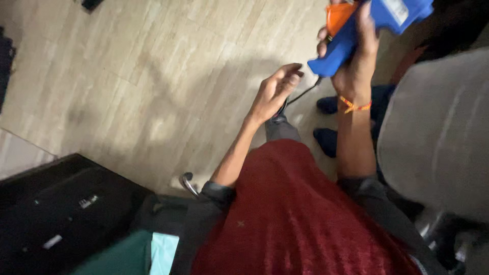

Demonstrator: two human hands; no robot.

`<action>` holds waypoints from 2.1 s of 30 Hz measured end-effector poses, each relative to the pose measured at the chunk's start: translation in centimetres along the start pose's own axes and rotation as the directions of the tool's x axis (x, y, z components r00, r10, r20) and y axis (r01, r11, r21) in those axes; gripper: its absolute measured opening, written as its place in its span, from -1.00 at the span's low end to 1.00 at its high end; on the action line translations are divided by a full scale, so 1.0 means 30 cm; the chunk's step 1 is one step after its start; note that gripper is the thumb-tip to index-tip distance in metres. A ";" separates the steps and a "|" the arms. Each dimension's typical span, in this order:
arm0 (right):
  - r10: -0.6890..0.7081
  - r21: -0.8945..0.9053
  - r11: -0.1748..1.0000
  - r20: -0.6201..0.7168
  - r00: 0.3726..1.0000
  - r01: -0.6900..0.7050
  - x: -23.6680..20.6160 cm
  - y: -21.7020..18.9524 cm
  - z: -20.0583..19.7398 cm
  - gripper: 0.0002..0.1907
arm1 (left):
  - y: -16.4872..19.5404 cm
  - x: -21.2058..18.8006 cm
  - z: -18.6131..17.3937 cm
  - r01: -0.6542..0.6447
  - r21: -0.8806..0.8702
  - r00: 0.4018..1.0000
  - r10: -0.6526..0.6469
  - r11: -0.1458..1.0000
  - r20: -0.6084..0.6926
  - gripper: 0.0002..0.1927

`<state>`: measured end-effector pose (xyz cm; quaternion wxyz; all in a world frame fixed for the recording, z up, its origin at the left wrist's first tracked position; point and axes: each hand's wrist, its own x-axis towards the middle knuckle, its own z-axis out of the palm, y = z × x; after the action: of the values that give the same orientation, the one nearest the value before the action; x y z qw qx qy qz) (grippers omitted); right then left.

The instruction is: The person marks positions on a white LED light panel with a blue pen, then plugs in a hot glue gun and applies glue to small LED bulb components, pressing them into the panel's holes one at a time. They handle the panel, a power cord, and small round LED bulbs across the workbench.

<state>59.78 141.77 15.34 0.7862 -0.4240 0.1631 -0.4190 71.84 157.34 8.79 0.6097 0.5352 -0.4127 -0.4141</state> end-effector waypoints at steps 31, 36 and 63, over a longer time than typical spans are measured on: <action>-0.403 0.042 0.573 -0.855 0.326 0.818 1.742 -0.912 -1.872 -0.49 | -0.231 3.042 1.180 0.392 -0.187 0.540 -0.061 0.901 0.840 -0.60; -0.425 -0.109 0.479 -0.897 0.121 0.871 1.532 -1.065 -2.219 -0.42 | -0.278 3.065 1.659 0.634 -0.175 0.322 -0.051 0.753 0.945 -0.45; -0.742 -0.592 0.622 -0.654 -0.145 -0.513 1.572 -1.590 -2.381 -0.50 | -0.424 3.313 2.772 0.513 0.181 -0.250 -0.055 0.839 0.967 -0.49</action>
<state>19.32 52.52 16.36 0.0465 -0.2478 0.7972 -0.5486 23.76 36.34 9.32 0.0331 0.0118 -0.5131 -0.8576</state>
